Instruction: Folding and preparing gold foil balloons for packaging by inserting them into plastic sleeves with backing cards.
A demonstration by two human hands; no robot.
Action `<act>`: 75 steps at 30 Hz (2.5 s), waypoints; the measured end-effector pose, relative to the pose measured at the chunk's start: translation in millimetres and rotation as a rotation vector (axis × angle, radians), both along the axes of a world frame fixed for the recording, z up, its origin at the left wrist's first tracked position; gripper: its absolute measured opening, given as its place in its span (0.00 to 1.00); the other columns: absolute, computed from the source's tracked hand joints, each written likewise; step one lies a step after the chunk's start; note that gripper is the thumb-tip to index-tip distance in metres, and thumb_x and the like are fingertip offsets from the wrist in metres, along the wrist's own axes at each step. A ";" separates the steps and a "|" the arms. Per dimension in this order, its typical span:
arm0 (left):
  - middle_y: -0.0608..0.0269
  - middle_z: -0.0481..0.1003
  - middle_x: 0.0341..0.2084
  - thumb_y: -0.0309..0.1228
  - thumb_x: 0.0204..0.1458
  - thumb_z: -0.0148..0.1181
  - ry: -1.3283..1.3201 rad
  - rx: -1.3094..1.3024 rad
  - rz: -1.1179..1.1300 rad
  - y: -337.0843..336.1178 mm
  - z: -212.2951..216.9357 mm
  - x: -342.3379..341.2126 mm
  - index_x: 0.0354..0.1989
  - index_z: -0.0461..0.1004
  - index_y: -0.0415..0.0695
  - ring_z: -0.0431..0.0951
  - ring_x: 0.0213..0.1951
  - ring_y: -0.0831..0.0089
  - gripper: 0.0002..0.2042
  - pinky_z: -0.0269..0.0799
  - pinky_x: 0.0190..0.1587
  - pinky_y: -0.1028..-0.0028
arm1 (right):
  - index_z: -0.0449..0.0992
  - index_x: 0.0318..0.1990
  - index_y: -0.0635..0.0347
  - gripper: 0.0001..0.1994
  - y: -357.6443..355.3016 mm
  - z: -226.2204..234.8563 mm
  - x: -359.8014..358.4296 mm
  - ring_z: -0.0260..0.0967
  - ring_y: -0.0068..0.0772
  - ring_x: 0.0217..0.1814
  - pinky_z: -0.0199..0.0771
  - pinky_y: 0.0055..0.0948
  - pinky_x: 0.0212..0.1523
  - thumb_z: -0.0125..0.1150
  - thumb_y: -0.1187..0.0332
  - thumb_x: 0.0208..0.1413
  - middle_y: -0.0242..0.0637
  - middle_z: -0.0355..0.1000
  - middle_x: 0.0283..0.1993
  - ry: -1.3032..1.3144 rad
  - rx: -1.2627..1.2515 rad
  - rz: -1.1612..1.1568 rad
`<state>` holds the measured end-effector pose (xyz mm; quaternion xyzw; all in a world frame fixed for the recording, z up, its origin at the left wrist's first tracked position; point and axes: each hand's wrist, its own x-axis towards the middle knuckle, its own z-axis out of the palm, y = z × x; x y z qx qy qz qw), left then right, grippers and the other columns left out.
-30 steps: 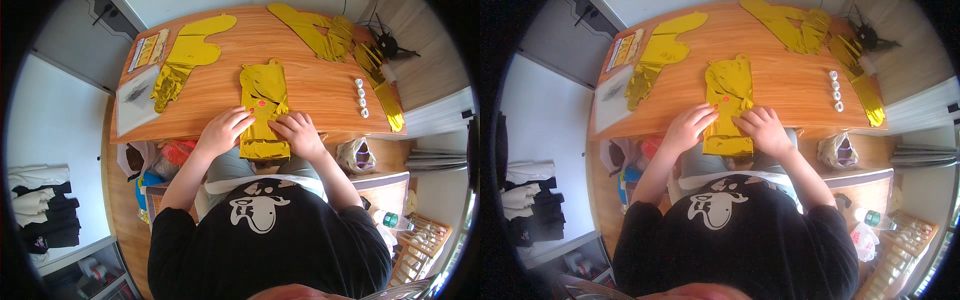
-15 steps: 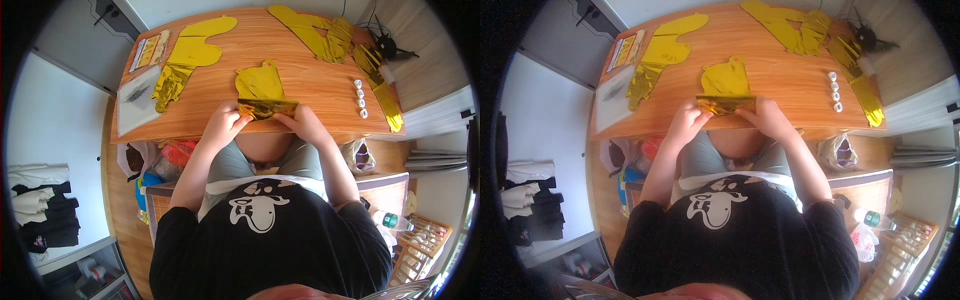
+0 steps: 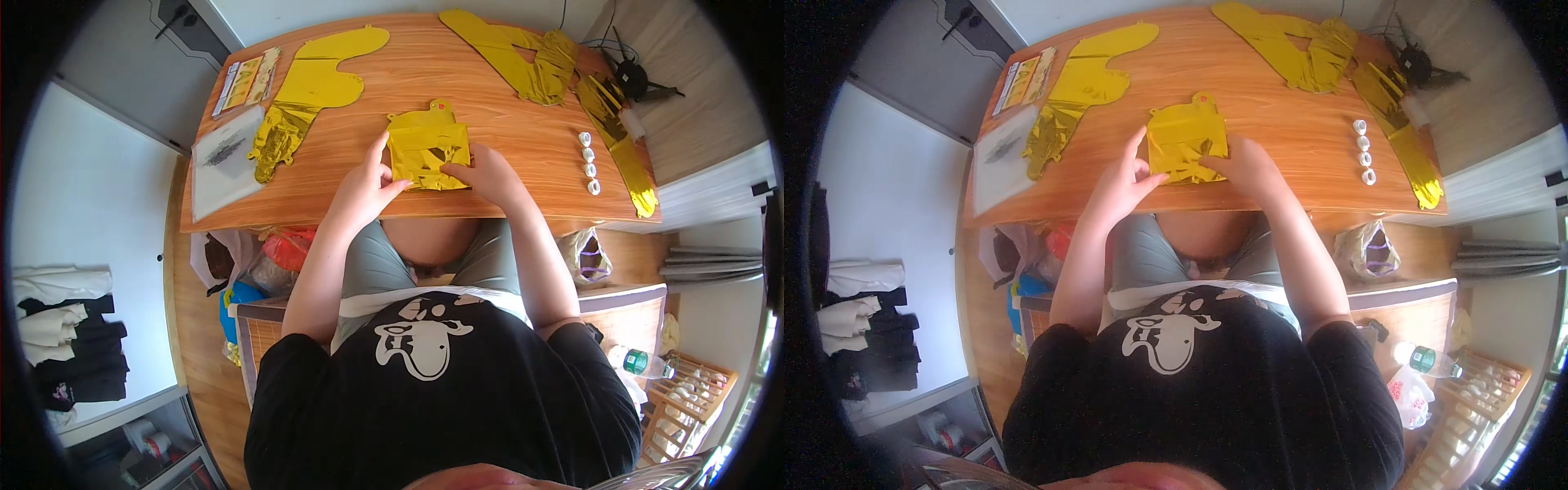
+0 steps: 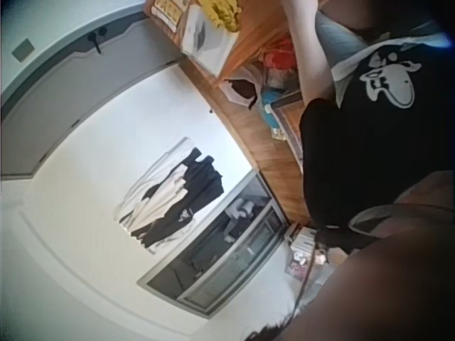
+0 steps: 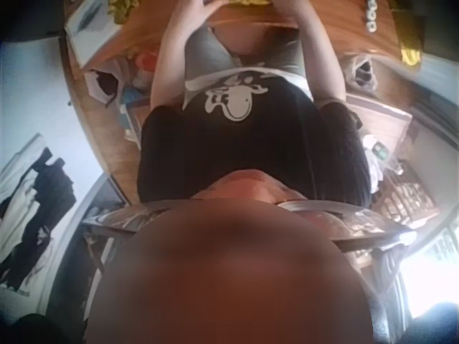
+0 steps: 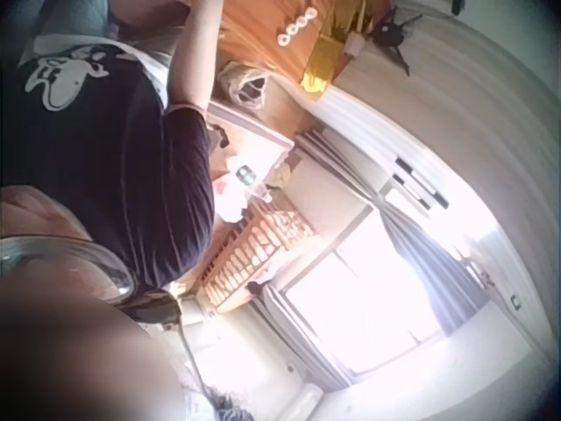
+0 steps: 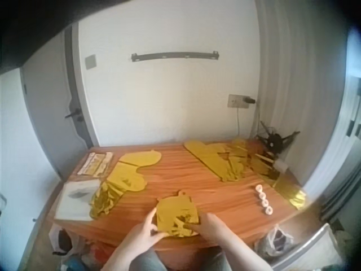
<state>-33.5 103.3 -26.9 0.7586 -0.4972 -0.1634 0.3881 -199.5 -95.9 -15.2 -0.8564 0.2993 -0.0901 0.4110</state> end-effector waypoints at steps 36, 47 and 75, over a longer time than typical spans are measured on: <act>0.49 0.78 0.38 0.34 0.58 0.64 -0.221 0.107 0.116 -17.8 8.0 -11.8 0.70 0.58 0.42 0.81 0.37 0.49 0.32 0.76 0.41 0.58 | 0.83 0.37 0.63 0.20 -22.0 2.7 20.1 0.74 0.36 0.21 0.74 0.34 0.25 0.68 0.51 0.55 0.41 0.75 0.21 0.216 0.172 0.002; 0.52 0.55 0.75 0.42 0.65 0.52 -0.637 0.045 -0.309 -55.8 -16.5 3.4 0.73 0.59 0.44 0.48 0.77 0.51 0.29 0.48 0.75 0.49 | 0.82 0.31 0.65 0.24 -24.1 -8.9 18.9 0.75 0.37 0.22 0.73 0.37 0.26 0.71 0.47 0.51 0.44 0.75 0.22 0.208 0.018 0.023; 0.53 0.53 0.76 0.63 0.61 0.50 -0.734 0.122 -0.305 -59.9 -24.5 4.3 0.75 0.57 0.46 0.49 0.77 0.55 0.41 0.47 0.76 0.51 | 0.69 0.39 0.63 0.13 31.0 -17.2 -40.5 0.73 0.39 0.34 0.74 0.34 0.39 0.70 0.72 0.53 0.38 0.74 0.30 -0.152 -0.244 -0.187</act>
